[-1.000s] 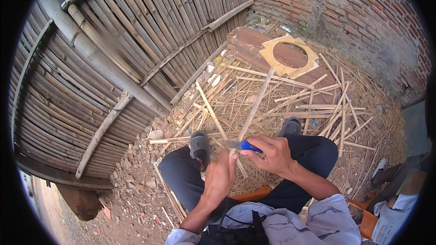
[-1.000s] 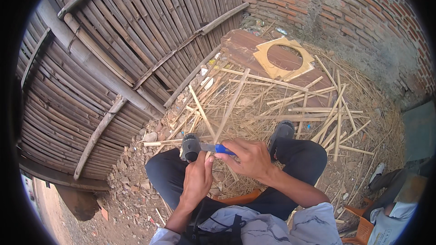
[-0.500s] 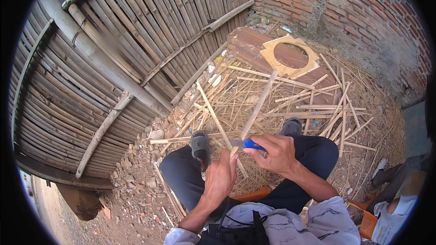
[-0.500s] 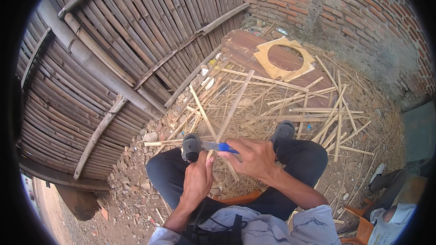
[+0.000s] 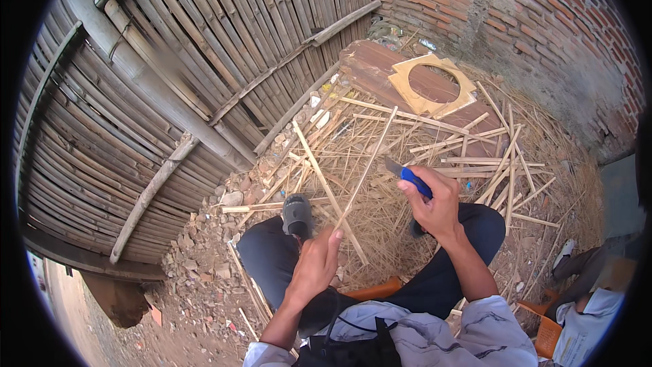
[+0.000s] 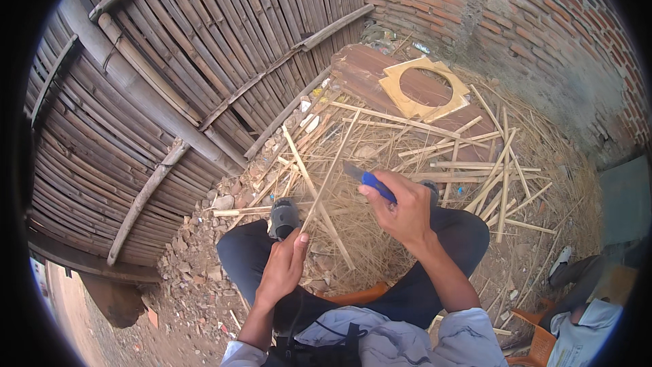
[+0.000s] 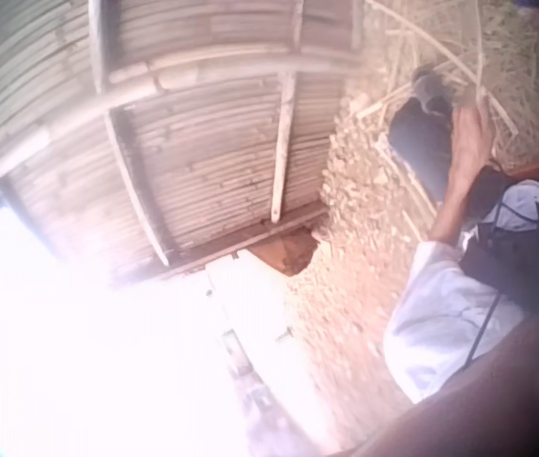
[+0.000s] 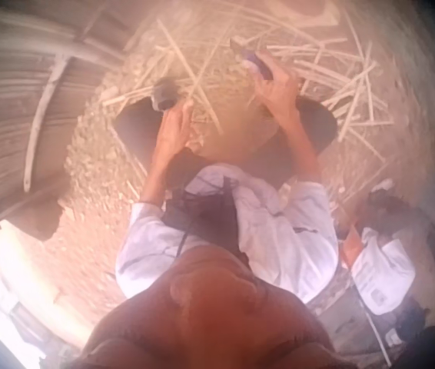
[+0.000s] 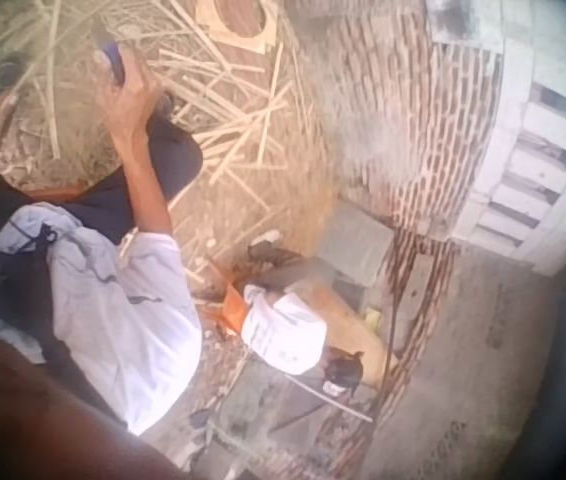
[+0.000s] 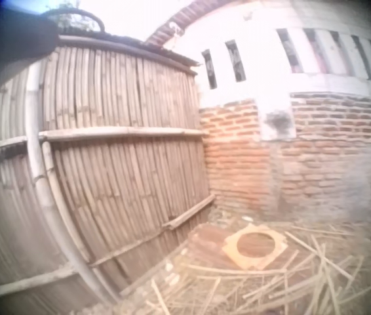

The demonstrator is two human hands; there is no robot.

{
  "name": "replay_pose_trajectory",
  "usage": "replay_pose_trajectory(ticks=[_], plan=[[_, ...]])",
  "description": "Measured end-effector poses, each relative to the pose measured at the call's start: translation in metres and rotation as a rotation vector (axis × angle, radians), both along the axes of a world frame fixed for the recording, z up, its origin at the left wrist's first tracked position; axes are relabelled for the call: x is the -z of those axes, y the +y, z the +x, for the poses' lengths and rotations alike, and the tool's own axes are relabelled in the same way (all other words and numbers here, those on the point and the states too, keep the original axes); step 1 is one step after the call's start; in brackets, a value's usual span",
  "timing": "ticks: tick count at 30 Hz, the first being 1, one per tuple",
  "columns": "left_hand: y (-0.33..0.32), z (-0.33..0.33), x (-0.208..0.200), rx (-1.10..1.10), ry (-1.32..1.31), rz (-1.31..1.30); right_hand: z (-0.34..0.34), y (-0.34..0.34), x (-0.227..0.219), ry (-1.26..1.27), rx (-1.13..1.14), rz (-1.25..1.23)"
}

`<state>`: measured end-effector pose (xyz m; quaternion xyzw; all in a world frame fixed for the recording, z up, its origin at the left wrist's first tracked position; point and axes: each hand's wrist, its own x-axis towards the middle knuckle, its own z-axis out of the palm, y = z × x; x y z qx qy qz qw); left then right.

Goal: The person sits on the ground and uses a utility knife to shave thin strips from a wooden stick. They repeatedly scrape the blade along the stick's length, rotating it to work on different sides, while wood shavings accumulate on the ground.

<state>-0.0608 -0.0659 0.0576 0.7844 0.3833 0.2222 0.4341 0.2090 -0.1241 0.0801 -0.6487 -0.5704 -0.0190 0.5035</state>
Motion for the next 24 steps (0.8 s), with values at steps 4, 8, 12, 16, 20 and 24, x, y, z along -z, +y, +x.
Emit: replay_pose_trajectory(ticks=[4,8,12,16,20,24], plan=[[0.000,0.005,-0.002,0.024,-0.041,-0.040,-0.023,0.001,0.014,-0.064,-0.210,-0.030],[-0.006,0.013,-0.003,0.016,-0.035,0.007,-0.037,0.000,0.017,-0.105,-0.283,-0.033],[-0.011,0.019,0.001,-0.018,0.009,0.089,-0.040,-0.003,0.016,-0.118,-0.279,-0.071],[-0.013,0.024,0.001,-0.047,0.018,0.132,-0.040,-0.004,0.016,-0.125,-0.246,-0.079],[-0.014,0.026,0.004,-0.046,0.013,0.170,-0.034,-0.002,0.021,-0.156,-0.180,-0.044],[-0.018,0.018,0.012,-0.046,0.084,0.120,-0.010,0.001,0.012,-0.130,-0.011,-0.070]])
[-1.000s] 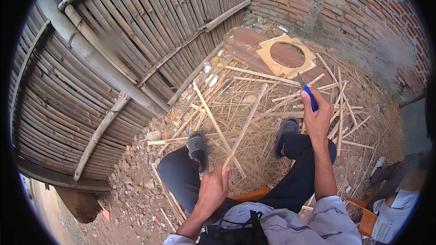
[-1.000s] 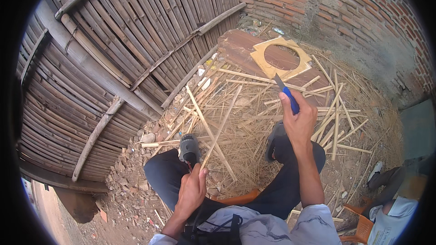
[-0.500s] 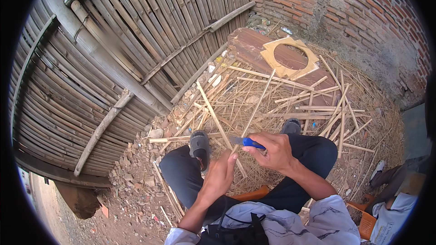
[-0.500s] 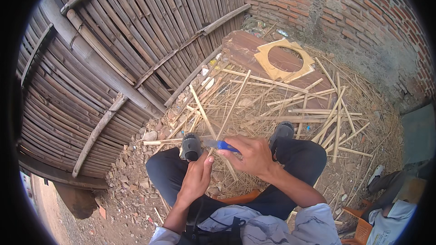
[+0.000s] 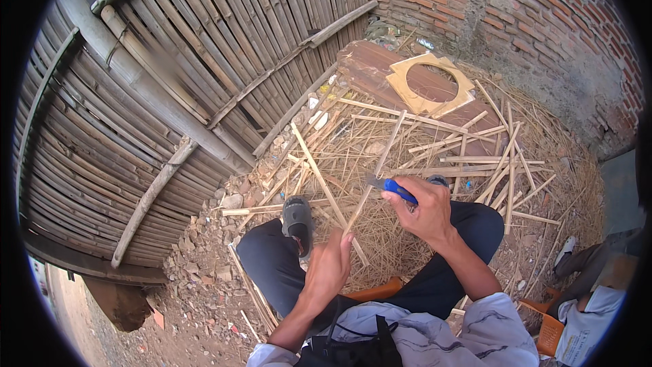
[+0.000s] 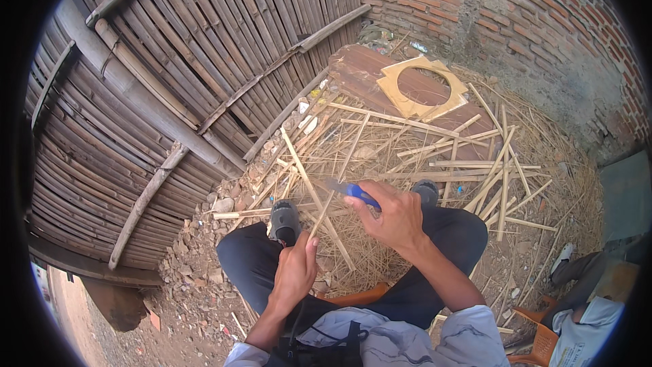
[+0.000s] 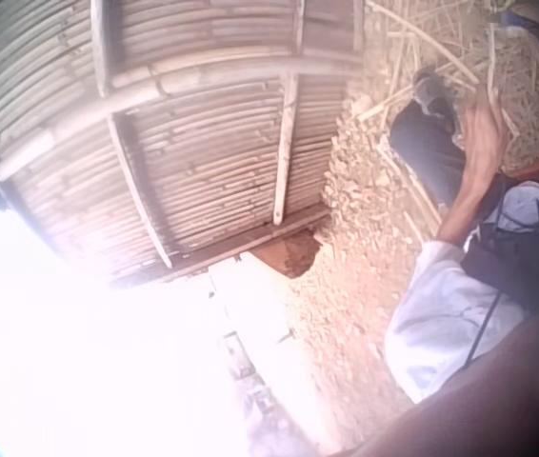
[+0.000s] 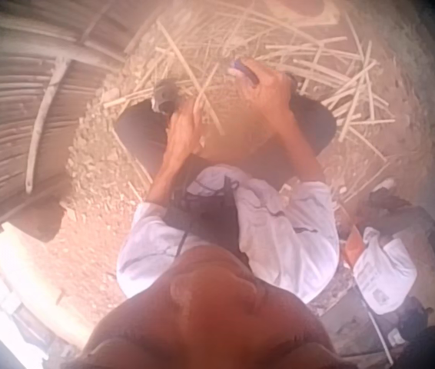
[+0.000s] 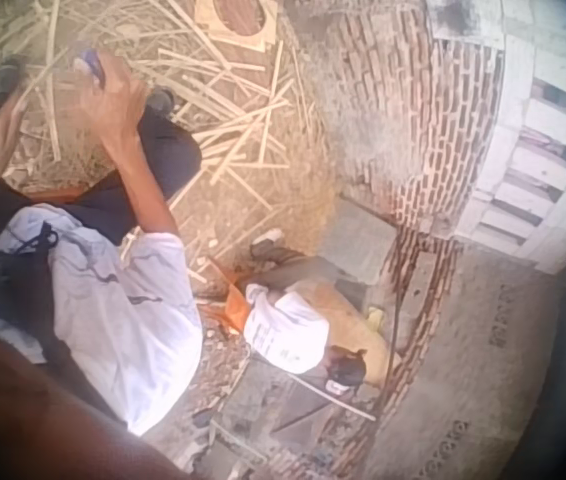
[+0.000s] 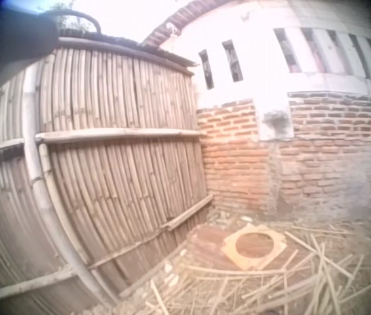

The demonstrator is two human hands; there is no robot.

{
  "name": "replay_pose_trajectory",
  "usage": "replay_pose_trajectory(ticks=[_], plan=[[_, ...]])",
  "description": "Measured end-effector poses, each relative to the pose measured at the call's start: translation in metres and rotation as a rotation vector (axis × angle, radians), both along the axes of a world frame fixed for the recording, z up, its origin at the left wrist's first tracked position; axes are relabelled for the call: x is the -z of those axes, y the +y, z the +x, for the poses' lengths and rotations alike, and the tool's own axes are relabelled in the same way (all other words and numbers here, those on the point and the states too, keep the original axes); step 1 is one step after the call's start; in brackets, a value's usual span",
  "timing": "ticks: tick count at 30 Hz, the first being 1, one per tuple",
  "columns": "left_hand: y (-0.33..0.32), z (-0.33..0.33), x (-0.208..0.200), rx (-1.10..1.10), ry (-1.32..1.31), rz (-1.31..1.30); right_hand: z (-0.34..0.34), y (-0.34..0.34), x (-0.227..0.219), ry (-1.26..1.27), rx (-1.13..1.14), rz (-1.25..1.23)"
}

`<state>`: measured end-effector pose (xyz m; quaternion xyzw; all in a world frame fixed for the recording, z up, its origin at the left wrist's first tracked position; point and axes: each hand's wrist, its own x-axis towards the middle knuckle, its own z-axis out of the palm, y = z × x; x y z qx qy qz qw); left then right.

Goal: The person sits on the ground and uses a utility knife to shave thin strips from a wooden stick. They repeatedly scrape the blade along the stick's length, rotating it to work on different sides, while wood shavings accumulate on the ground.

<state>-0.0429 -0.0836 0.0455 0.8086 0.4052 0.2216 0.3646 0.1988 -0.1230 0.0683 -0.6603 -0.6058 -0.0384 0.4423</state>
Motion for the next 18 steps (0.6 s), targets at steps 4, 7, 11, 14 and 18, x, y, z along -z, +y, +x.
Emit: replay_pose_trajectory(ticks=[4,7,11,14,18], plan=[[-0.004,-0.009,-0.003,0.031,0.011,-0.039,0.018,0.004,-0.011,0.030,0.059,0.018],[-0.004,-0.016,-0.007,0.070,0.008,-0.070,0.022,0.002,-0.010,0.034,0.057,0.053],[-0.003,-0.031,-0.012,0.108,0.005,-0.172,0.040,0.001,-0.021,0.067,0.173,0.039],[-0.002,-0.033,-0.020,0.114,-0.001,-0.238,0.039,-0.001,-0.024,0.072,0.180,0.023],[-0.003,-0.034,-0.020,0.116,0.011,-0.217,0.045,0.005,-0.015,0.002,0.171,0.180]])
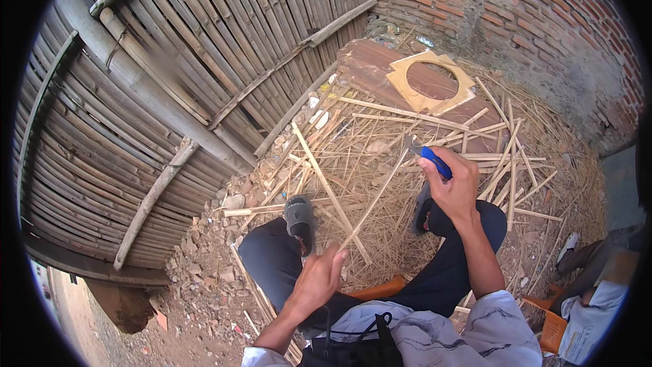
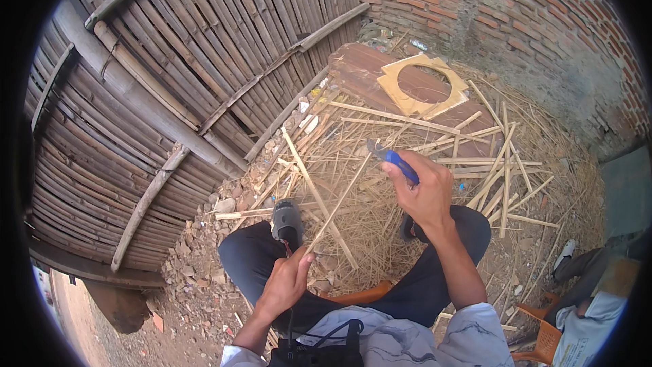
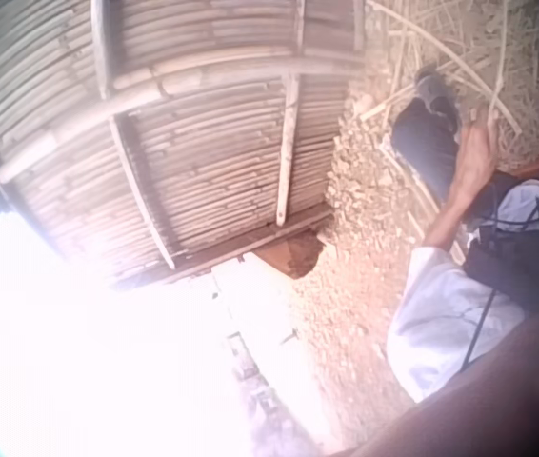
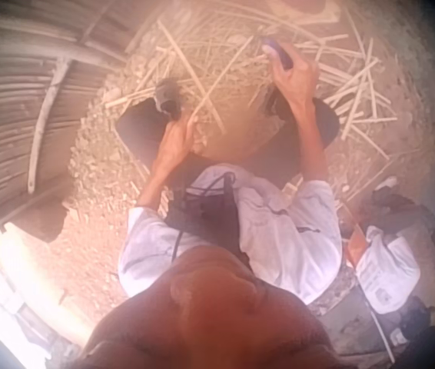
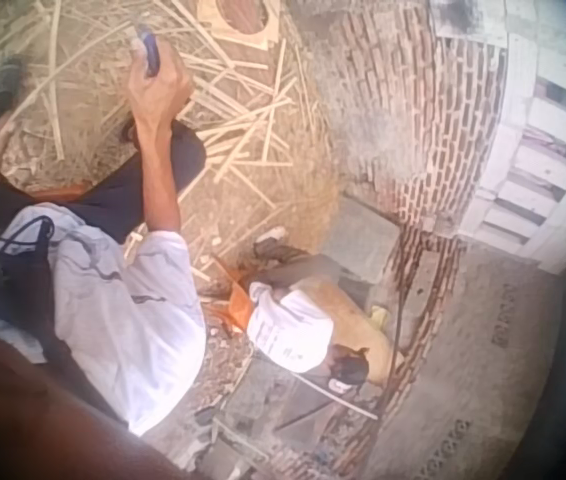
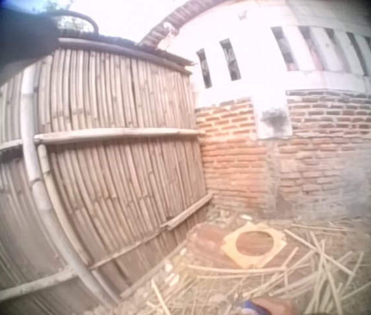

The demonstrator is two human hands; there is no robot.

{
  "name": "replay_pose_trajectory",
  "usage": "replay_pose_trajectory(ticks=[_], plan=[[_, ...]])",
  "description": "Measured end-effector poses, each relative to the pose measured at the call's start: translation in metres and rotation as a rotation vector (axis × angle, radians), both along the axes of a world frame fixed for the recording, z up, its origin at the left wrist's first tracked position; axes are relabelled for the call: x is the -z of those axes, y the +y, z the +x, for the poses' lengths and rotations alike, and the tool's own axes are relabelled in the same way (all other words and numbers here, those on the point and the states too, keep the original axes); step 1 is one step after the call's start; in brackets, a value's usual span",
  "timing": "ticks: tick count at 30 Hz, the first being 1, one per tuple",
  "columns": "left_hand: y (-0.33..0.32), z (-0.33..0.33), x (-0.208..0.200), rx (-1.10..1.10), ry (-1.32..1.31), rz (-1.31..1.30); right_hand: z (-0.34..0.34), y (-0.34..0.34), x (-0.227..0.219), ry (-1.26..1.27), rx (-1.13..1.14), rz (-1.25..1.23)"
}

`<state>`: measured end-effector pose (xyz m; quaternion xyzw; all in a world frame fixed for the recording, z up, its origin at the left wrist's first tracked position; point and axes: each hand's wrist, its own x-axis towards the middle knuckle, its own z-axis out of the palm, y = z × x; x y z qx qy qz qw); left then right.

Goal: The person sits on the ground and uses a utility knife to shave thin strips from a wooden stick. They repeatedly scrape the blade along the stick's length, rotating it to work on different sides, while wood shavings accumulate on the ground.

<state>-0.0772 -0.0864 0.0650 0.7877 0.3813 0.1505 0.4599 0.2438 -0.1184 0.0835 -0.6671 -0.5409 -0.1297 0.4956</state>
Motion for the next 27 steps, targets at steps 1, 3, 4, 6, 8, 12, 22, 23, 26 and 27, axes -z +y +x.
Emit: replay_pose_trajectory(ticks=[1,3,4,6,8,12,22,23,26,27], plan=[[-0.001,-0.001,0.001,0.008,0.009,0.020,0.004,0.001,0.001,-0.029,-0.005,0.040],[-0.003,-0.005,0.002,0.026,0.027,0.057,0.028,-0.003,-0.012,0.162,0.168,-0.008],[-0.004,-0.006,0.001,0.020,0.015,0.027,0.035,-0.005,-0.017,0.257,0.255,-0.033],[-0.004,-0.012,-0.003,0.004,-0.009,-0.029,0.031,-0.008,-0.015,0.225,0.191,0.011],[0.007,-0.013,0.015,0.043,-0.065,-0.005,0.017,-0.011,-0.017,0.199,0.134,-0.063],[0.032,-0.019,0.055,0.082,-0.138,-0.394,-0.020,-0.006,0.001,0.130,-0.150,-0.145],[0.034,0.017,0.022,0.053,-0.177,-0.492,-0.069,-0.008,0.028,-0.050,-0.369,-0.249],[0.034,0.019,0.023,0.053,-0.175,-0.457,-0.070,-0.009,0.027,-0.048,-0.367,-0.261],[0.030,0.025,0.025,0.034,-0.198,-0.337,-0.073,-0.009,0.028,-0.053,-0.360,-0.278],[0.028,0.027,0.025,0.025,-0.209,-0.294,-0.072,-0.009,0.028,-0.050,-0.352,-0.271]])
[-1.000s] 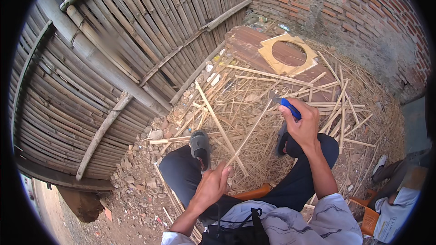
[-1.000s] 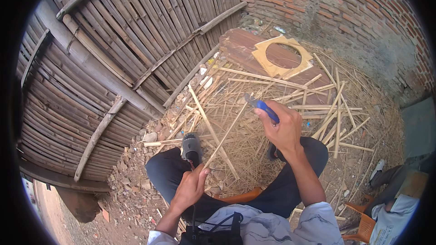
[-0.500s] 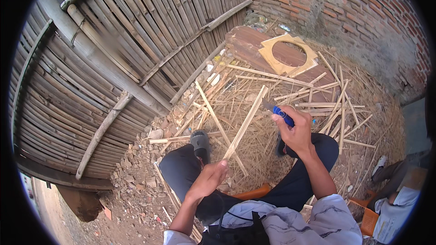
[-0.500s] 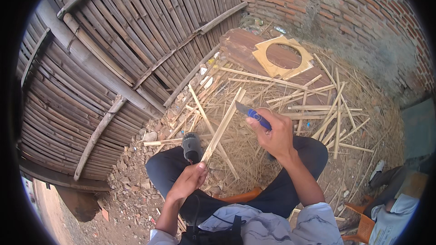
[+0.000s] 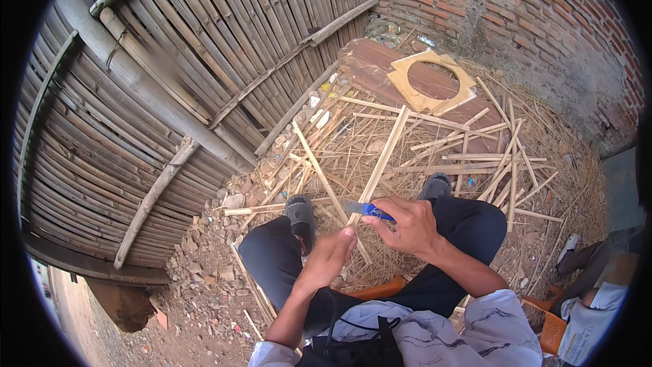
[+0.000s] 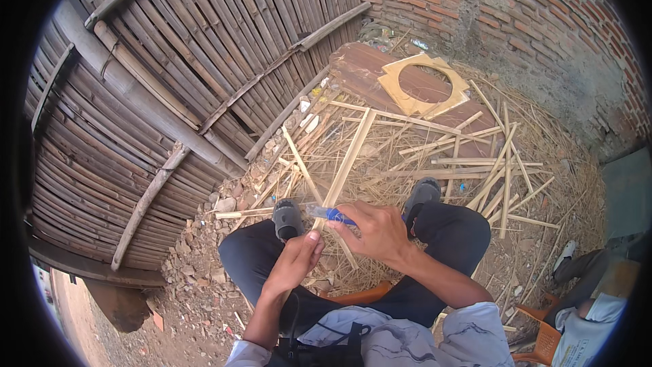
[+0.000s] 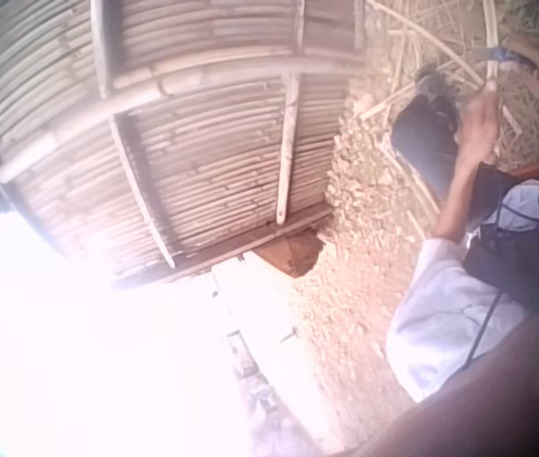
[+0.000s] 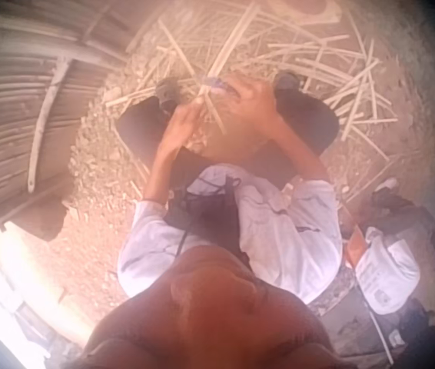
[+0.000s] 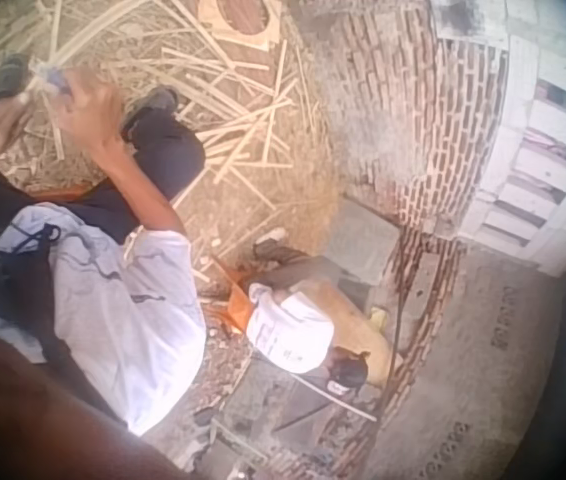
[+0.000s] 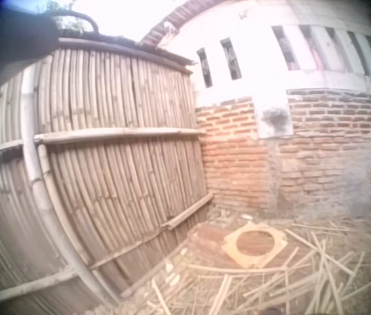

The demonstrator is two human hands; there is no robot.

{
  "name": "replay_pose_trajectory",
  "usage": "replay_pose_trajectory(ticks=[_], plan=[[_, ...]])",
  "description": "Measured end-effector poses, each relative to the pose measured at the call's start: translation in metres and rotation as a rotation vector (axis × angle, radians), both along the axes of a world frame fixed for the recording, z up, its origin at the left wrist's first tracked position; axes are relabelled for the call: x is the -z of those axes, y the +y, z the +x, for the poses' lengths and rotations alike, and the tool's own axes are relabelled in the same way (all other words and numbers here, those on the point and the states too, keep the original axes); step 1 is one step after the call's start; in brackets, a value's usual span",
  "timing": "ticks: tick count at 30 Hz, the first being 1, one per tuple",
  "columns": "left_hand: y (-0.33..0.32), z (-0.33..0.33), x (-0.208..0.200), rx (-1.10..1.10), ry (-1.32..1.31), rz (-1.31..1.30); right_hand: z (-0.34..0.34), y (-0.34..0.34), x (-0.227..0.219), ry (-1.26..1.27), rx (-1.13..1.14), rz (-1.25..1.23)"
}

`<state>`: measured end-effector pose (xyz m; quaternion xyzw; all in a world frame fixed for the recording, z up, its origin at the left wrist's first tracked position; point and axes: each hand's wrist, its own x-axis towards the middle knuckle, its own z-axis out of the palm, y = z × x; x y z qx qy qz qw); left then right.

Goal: The person sits on the ground and uses a utility knife to shave thin strips from a wooden stick. They repeatedly scrape the blade along the stick's length, rotating it to work on different sides, while wood shavings accumulate on the ground.

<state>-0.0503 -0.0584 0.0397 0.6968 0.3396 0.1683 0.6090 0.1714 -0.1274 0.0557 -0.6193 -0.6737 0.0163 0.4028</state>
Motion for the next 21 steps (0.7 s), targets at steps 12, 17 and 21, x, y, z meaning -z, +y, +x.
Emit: replay_pose_trajectory(ticks=[12,17,21], plan=[[-0.008,-0.003,0.001,-0.030,0.041,0.090,0.008,0.001,-0.003,-0.006,0.056,0.021],[-0.010,-0.016,-0.005,0.025,0.104,0.111,0.024,0.004,0.001,-0.039,0.168,0.117],[-0.026,-0.039,0.006,0.049,0.089,0.125,0.059,0.005,-0.021,0.047,0.358,0.067]])
